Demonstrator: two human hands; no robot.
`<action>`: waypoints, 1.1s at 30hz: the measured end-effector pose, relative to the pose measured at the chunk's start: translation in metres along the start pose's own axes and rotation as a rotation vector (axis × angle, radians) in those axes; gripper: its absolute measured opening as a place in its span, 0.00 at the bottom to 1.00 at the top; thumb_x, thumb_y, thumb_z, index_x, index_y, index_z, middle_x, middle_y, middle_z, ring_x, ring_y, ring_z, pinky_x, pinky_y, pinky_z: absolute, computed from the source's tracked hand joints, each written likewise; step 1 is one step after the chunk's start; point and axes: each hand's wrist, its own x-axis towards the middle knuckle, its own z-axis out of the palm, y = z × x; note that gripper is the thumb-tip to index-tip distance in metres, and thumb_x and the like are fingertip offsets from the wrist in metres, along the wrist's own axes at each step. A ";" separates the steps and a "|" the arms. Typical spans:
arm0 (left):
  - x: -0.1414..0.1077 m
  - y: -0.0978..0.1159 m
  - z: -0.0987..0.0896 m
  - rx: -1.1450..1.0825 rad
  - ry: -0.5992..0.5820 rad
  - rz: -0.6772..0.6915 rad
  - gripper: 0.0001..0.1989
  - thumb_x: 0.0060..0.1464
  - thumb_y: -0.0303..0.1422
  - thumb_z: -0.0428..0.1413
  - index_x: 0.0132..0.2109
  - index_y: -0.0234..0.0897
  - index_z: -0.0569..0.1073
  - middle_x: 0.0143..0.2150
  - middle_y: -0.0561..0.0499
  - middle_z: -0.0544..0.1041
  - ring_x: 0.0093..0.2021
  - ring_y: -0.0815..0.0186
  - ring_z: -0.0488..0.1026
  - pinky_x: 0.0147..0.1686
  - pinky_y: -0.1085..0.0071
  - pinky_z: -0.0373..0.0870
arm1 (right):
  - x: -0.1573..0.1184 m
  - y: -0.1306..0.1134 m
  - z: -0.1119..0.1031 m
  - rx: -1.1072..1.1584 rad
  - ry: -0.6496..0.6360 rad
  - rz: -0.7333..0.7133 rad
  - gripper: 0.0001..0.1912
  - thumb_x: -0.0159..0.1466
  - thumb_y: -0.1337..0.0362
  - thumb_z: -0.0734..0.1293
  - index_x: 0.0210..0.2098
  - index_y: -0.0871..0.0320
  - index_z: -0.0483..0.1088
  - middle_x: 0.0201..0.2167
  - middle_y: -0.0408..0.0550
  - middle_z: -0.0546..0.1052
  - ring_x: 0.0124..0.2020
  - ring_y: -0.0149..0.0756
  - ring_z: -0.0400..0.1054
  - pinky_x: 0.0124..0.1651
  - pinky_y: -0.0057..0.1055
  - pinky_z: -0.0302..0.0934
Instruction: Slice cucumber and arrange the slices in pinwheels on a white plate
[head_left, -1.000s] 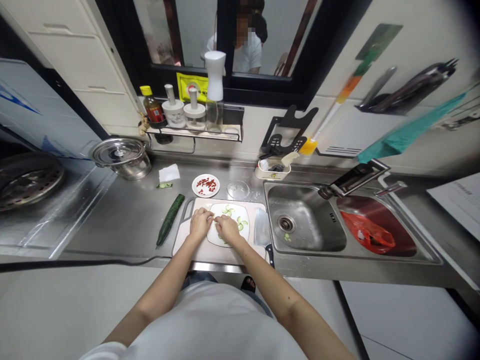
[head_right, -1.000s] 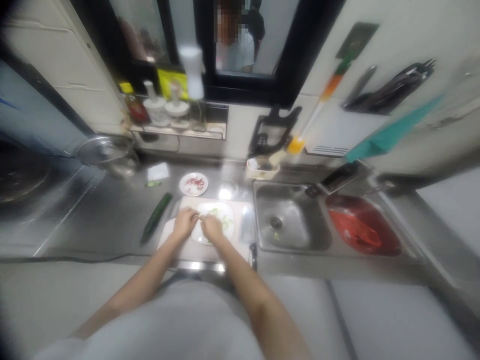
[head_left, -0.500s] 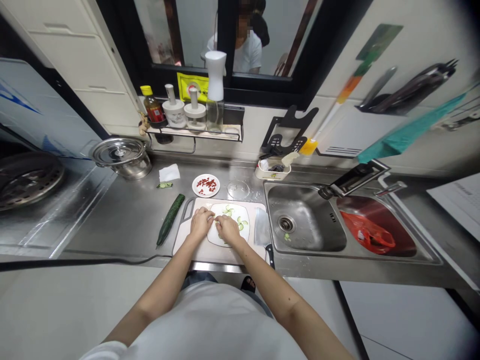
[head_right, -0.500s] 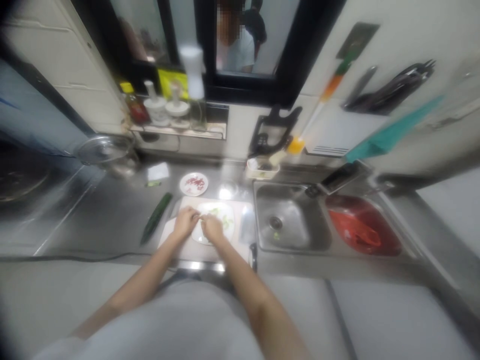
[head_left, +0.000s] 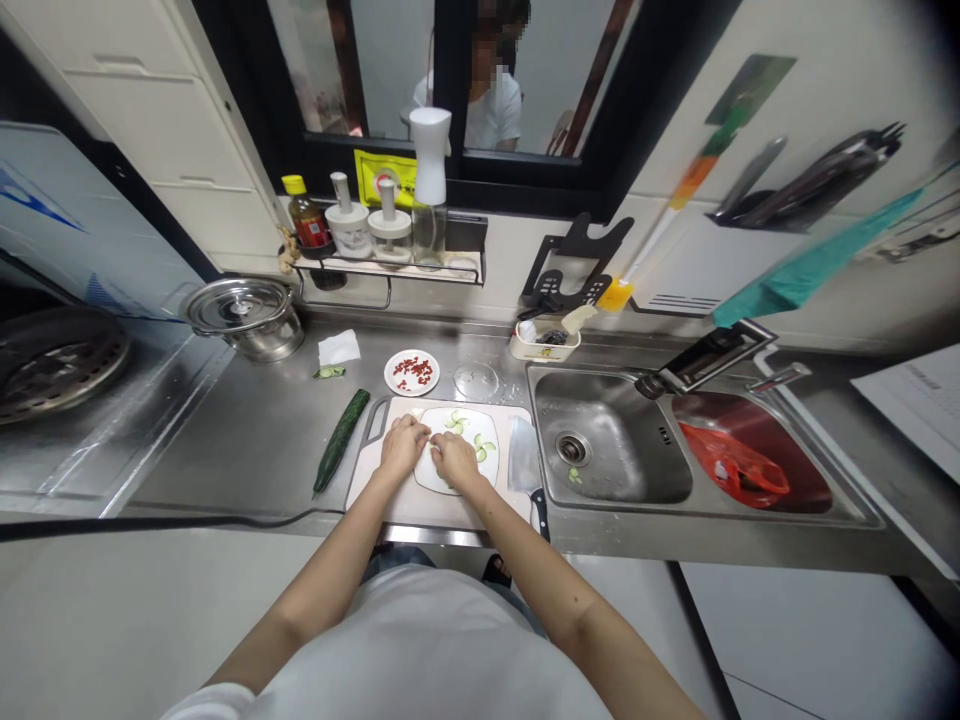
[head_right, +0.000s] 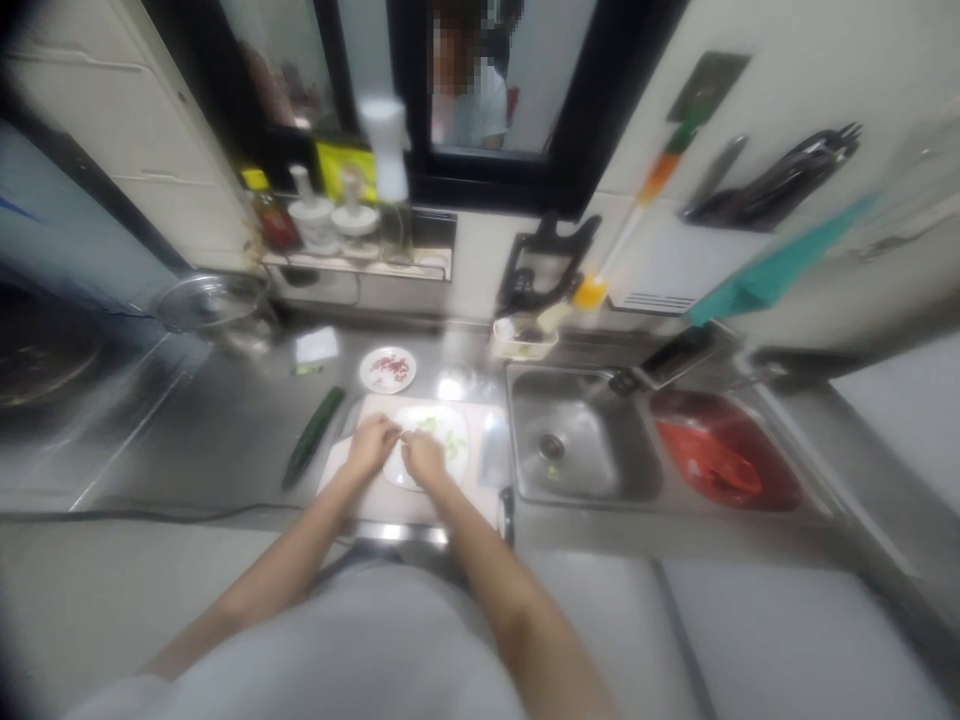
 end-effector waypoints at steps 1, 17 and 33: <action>0.000 -0.001 0.001 -0.013 0.001 0.002 0.11 0.58 0.30 0.52 0.42 0.40 0.79 0.42 0.45 0.73 0.46 0.60 0.68 0.48 0.65 0.65 | 0.000 0.000 0.000 0.003 0.000 0.001 0.15 0.69 0.64 0.56 0.51 0.56 0.69 0.46 0.51 0.74 0.47 0.37 0.66 0.46 0.29 0.55; -0.019 -0.022 0.000 -0.113 0.271 -0.401 0.12 0.55 0.33 0.52 0.45 0.39 0.76 0.40 0.45 0.78 0.42 0.59 0.74 0.41 0.66 0.68 | -0.034 0.018 -0.009 0.178 0.236 0.094 0.15 0.68 0.64 0.56 0.42 0.58 0.73 0.39 0.49 0.76 0.42 0.35 0.67 0.44 0.26 0.55; -0.005 -0.018 0.000 0.130 0.239 -0.374 0.11 0.56 0.32 0.52 0.43 0.39 0.76 0.42 0.40 0.76 0.46 0.53 0.73 0.46 0.59 0.66 | -0.066 0.043 -0.007 0.423 0.496 0.091 0.16 0.66 0.62 0.56 0.37 0.56 0.75 0.37 0.51 0.78 0.40 0.38 0.71 0.42 0.29 0.62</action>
